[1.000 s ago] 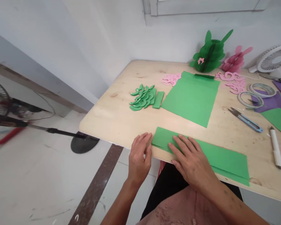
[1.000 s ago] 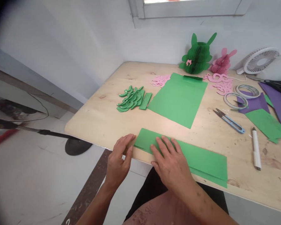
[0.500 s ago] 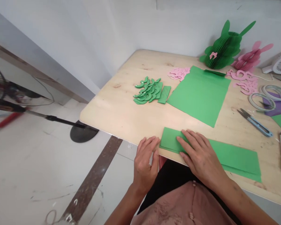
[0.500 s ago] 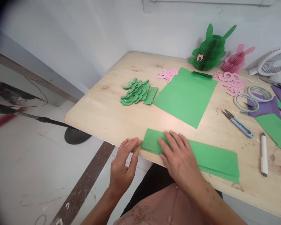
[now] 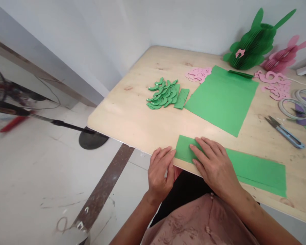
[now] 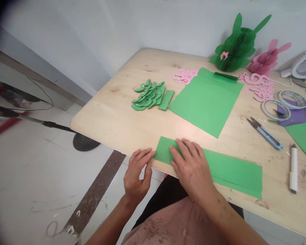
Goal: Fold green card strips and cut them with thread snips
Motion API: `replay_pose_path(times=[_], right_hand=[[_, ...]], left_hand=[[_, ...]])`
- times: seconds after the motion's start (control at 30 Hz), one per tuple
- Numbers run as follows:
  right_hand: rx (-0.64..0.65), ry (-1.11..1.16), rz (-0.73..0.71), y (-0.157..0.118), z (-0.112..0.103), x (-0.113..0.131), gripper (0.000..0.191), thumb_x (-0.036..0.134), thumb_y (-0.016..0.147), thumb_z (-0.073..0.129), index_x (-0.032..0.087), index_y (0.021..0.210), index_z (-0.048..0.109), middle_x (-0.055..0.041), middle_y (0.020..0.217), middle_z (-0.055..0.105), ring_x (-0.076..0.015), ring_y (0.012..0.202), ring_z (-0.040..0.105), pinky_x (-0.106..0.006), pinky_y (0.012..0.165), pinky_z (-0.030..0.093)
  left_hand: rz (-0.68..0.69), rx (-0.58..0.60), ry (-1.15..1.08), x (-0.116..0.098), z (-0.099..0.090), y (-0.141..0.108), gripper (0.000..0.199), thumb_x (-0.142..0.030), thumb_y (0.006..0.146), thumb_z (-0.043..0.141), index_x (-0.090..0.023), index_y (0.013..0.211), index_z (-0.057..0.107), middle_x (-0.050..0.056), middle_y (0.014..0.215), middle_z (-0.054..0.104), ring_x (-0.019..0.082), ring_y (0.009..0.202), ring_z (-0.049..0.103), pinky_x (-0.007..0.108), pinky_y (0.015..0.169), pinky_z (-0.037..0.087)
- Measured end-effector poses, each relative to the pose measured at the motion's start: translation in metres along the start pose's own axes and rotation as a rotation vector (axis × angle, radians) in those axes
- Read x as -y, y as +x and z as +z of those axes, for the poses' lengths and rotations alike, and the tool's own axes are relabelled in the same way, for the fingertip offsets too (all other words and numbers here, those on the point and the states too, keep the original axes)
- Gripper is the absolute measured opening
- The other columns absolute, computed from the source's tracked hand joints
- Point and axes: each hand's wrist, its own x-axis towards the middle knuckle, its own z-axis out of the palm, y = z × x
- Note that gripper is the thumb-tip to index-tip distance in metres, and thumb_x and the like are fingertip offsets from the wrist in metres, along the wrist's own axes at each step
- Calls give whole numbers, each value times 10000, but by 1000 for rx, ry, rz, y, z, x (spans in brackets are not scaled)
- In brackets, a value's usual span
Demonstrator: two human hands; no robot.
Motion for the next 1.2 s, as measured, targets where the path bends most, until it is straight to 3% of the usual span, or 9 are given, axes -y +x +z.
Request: replay_pose_path(times=[0.13, 0.27, 0.5, 1.03, 1.2], right_hand=[[-6, -1, -6, 0, 1, 0, 317, 217, 934, 510, 133, 1223, 608, -148, 1346, 555, -304, 1263, 460, -491, 1002, 399], [-8, -7, -47, 0, 1, -2, 333, 219, 933, 513, 147, 1248, 594, -140, 1364, 543, -310, 1292, 431, -506, 1016, 384], [111, 17, -220, 2, -4, 0, 383, 229, 927, 520, 216, 1307, 559, -91, 1411, 511, -302, 1350, 365, -553, 1074, 310], [191, -28, -185, 4, -3, 3, 395, 293, 960, 463, 210, 1341, 527, -96, 1442, 473, -305, 1351, 353, -559, 1084, 274], [185, -27, -187, 4, -3, 4, 407, 297, 950, 481, 209, 1344, 525, -101, 1442, 472, -306, 1349, 356, -561, 1081, 282]], left_hand=[[69, 28, 46, -5, 0, -9, 385, -27, 844, 478, -173, 1190, 567, 117, 1184, 664, 247, 1208, 560, 517, 1017, 427], [127, 95, 95, -10, 1, -17, 383, -38, 829, 495, -150, 1187, 571, 111, 1143, 686, 253, 1228, 537, 542, 1061, 366], [166, 74, 105, -7, 4, -20, 374, -59, 797, 537, -152, 1155, 594, 102, 1106, 705, 265, 1193, 538, 561, 1062, 349], [184, 5, 79, -4, 12, -25, 326, -47, 767, 558, -136, 1077, 605, 107, 1052, 714, 265, 1179, 532, 562, 1072, 319], [161, 13, 99, -5, 11, -24, 327, -68, 787, 538, -177, 1090, 600, 81, 1061, 717, 255, 1164, 551, 554, 1060, 342]])
